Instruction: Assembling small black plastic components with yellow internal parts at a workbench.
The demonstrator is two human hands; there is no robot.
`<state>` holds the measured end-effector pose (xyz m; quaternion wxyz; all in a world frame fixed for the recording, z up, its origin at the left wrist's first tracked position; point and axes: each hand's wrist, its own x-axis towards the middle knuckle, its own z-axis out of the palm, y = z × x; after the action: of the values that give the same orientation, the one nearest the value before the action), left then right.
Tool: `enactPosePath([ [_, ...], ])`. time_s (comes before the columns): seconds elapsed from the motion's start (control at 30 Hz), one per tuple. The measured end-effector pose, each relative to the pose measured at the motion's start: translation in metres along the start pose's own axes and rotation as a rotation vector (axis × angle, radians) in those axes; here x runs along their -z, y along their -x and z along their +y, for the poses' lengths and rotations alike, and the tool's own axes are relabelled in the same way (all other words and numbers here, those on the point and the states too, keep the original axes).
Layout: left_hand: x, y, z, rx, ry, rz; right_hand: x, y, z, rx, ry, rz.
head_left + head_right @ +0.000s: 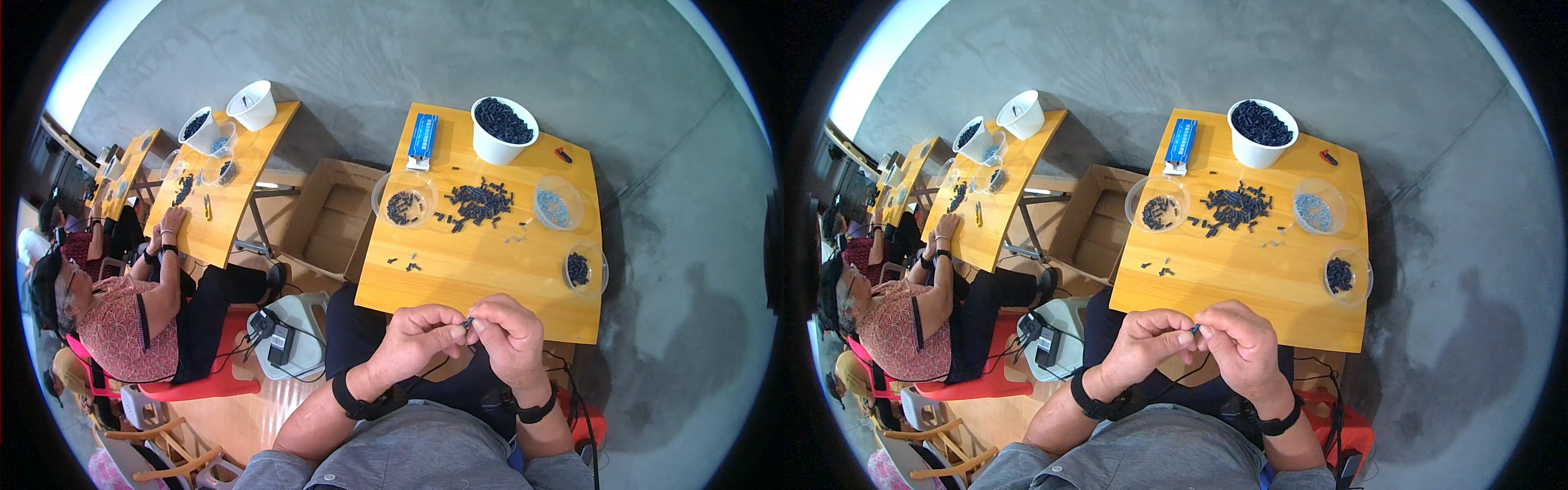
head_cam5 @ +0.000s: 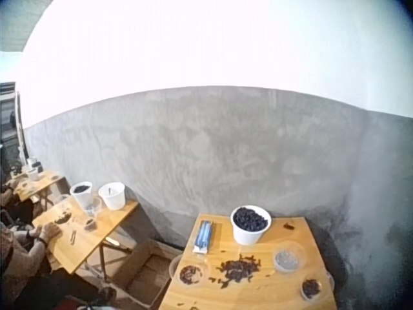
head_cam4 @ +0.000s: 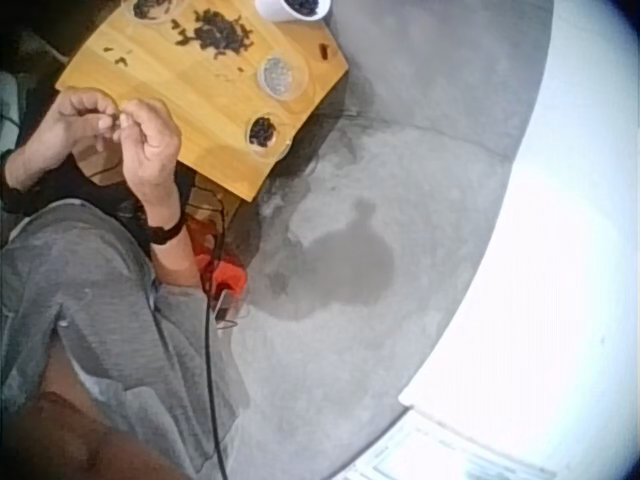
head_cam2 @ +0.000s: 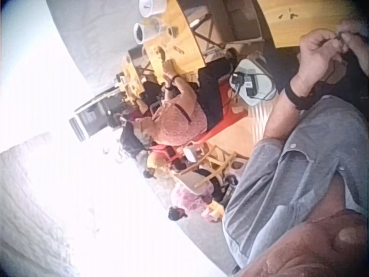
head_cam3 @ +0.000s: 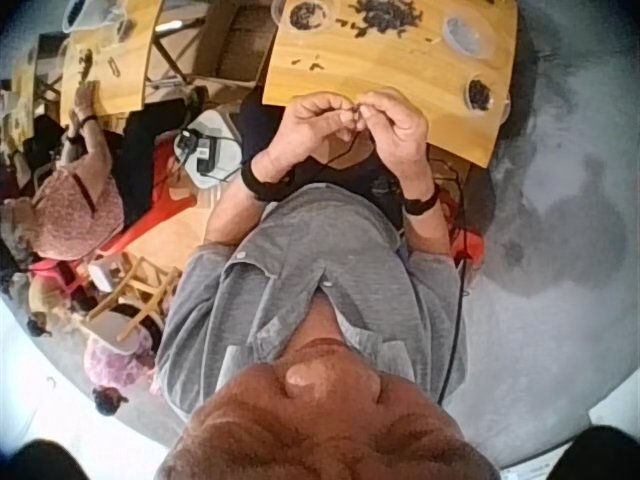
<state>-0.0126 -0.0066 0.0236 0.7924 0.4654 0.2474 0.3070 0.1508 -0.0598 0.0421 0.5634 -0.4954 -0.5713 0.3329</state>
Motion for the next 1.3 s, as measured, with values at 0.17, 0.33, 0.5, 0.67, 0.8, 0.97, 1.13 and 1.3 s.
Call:
enactPosePath([
  [0.17,0.002,-0.003,-0.002,0.053,0.055,-0.032,0.004,-0.003,0.001,-0.015,0.0,-0.037],
  [0.33,0.004,-0.005,0.001,0.093,0.184,-0.082,0.007,-0.006,0.004,0.03,-0.05,-0.072],
  [0.5,0.004,-0.008,-0.002,0.131,0.253,-0.101,0.011,-0.011,0.005,0.067,-0.001,-0.106],
  [0.67,0.008,-0.008,-0.009,0.154,0.313,-0.127,0.014,-0.011,0.013,0.1,-0.005,-0.129],
  [0.8,0.009,-0.007,-0.014,0.171,0.318,-0.147,0.016,-0.014,0.017,0.154,-0.011,-0.174],
  [0.97,0.007,-0.006,-0.011,0.198,0.352,-0.139,0.02,-0.019,0.018,0.218,-0.023,-0.241],
  [1.13,0.003,-0.009,-0.008,0.194,0.306,-0.128,0.024,-0.019,0.019,0.215,-0.049,-0.293],
  [1.3,0.002,-0.015,0.0,0.278,0.229,-0.14,0.036,-0.02,0.029,0.161,-0.141,-0.336],
])
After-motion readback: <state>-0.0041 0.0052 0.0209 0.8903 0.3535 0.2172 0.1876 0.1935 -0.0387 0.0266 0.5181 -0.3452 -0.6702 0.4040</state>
